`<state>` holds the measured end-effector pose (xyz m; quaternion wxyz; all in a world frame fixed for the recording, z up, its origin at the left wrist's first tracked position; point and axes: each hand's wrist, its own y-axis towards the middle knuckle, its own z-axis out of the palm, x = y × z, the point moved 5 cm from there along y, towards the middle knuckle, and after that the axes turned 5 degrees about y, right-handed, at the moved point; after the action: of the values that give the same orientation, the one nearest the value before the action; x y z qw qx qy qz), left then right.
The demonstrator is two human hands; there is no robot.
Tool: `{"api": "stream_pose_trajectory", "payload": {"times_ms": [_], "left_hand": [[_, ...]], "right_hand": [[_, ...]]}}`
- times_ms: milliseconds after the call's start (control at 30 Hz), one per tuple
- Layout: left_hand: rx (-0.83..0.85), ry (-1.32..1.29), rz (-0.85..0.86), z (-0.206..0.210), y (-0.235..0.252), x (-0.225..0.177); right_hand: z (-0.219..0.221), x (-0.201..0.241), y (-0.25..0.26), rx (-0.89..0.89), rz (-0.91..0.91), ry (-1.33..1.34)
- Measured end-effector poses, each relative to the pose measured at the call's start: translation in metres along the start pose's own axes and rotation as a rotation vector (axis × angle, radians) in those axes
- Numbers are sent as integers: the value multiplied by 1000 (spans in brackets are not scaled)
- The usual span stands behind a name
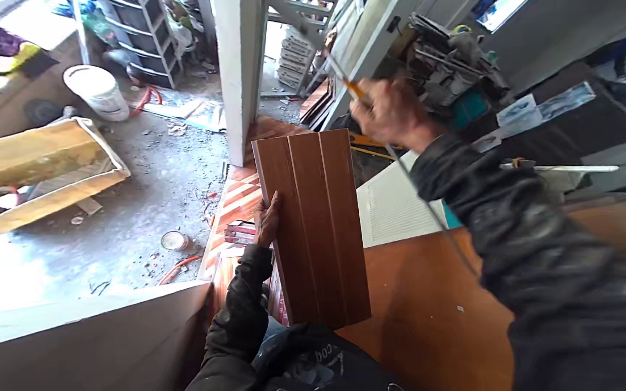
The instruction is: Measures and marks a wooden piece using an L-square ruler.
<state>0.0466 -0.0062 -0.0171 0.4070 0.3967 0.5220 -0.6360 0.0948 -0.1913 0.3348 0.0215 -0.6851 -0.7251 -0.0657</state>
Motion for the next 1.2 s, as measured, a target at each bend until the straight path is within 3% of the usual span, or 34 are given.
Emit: {"api": "stream_pose_trajectory", "payload": {"times_ms": [233, 467, 700, 833, 1000, 1200], "left_hand": [[8, 36, -12, -22, 2, -2], [37, 53, 18, -12, 3, 9], [19, 153, -13, -14, -13, 13], [-6, 159, 30, -11, -14, 5], [-33, 165, 1, -15, -17, 0], [-45, 117, 47, -16, -18, -10]], "right_hand": [[186, 11, -25, 26, 200, 339], [263, 45, -34, -73, 411, 503], [278, 58, -49, -124, 404, 510], [262, 56, -49, -185, 254, 616], [227, 17, -53, -426, 282, 735], [200, -36, -91, -419, 272, 625]]}}
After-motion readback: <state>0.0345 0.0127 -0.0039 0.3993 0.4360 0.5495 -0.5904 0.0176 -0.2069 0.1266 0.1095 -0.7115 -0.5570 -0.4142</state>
